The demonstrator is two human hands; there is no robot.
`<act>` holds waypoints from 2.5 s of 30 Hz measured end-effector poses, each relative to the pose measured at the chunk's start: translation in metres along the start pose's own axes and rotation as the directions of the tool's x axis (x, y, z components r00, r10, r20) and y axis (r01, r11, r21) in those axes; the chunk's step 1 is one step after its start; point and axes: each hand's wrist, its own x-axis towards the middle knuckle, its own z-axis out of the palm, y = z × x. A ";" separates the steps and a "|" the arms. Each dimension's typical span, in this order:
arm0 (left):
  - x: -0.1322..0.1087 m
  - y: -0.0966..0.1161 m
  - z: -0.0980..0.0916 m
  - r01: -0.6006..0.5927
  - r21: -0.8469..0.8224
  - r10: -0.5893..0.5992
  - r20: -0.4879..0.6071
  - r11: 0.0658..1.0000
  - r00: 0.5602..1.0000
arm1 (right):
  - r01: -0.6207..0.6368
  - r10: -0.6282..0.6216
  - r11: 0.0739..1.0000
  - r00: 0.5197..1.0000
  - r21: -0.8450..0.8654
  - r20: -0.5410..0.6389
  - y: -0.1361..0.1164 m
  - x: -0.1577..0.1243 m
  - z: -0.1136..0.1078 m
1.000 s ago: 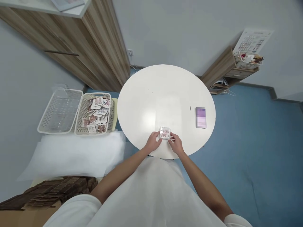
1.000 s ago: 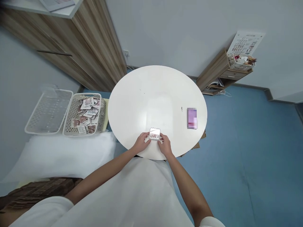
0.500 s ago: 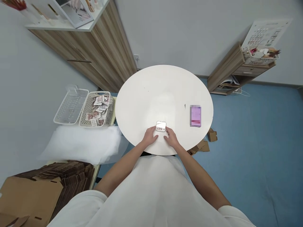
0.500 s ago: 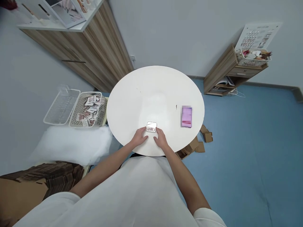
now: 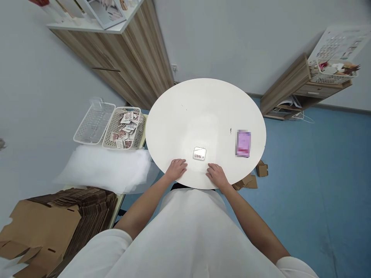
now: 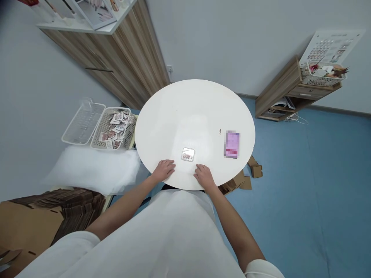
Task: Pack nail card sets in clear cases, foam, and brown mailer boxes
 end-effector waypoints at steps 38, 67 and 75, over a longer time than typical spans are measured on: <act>-0.017 -0.072 -0.016 -0.420 0.079 0.420 0.023 0.904 0.907 | -0.153 0.153 0.988 0.986 0.010 -0.065 -0.049 -0.019 0.029; 0.014 -0.035 -0.021 0.287 -0.062 -0.286 0.034 0.956 0.958 | -0.685 0.701 0.679 0.712 0.266 0.046 -0.052 0.024 0.002; 0.020 -0.026 -0.012 0.078 0.242 -0.043 -0.149 0.967 0.988 | -0.407 0.360 0.911 0.865 -0.069 -0.349 -0.062 0.026 0.026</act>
